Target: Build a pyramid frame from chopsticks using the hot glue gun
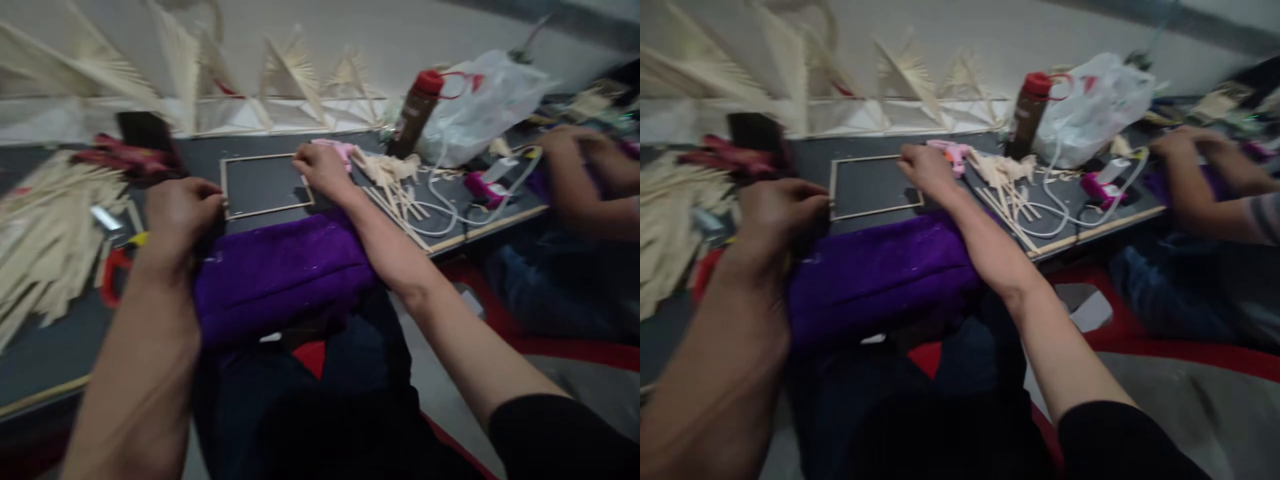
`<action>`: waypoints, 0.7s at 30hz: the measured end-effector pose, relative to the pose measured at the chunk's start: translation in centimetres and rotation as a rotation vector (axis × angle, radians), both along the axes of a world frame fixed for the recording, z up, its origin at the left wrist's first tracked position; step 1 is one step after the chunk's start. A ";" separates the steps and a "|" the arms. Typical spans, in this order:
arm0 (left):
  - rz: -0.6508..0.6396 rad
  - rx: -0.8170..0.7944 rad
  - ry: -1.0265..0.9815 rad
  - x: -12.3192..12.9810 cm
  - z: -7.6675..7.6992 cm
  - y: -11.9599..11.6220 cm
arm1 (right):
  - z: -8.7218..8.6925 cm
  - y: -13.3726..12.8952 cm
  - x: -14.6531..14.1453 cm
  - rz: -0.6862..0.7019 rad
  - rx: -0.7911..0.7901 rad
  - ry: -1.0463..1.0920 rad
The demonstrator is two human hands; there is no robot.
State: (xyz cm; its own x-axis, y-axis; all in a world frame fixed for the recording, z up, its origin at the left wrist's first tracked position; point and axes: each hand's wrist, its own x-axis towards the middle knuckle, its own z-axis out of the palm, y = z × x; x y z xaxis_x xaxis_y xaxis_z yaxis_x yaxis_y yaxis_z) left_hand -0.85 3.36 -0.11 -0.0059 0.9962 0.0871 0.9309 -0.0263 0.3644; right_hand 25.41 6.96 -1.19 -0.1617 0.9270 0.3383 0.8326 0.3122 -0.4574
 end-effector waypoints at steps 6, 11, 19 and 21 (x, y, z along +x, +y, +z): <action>-0.001 0.060 0.117 -0.6 -0.1 -0.4 | 1.5 -1.3 0.6 -0.121 -0.146 -0.141; 0.012 -0.001 0.152 0.3 1.0 -1.4 | 2.5 -2.5 0.6 -0.145 -0.215 -0.207; 0.096 -0.094 0.150 0.6 0.5 -0.7 | 0.4 -1.4 -0.4 -0.174 -0.231 -0.205; 0.117 -0.092 0.148 0.7 0.4 -0.4 | 0.1 -1.1 -0.8 -0.195 -0.244 -0.208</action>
State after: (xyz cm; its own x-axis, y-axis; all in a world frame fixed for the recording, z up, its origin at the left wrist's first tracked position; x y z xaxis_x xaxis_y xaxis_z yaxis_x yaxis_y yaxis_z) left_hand -0.10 3.00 0.24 -0.1163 0.9932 0.0039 0.9692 0.1126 0.2188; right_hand 24.62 5.81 -1.05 -0.0158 0.9965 0.0822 0.9487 0.0409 -0.3134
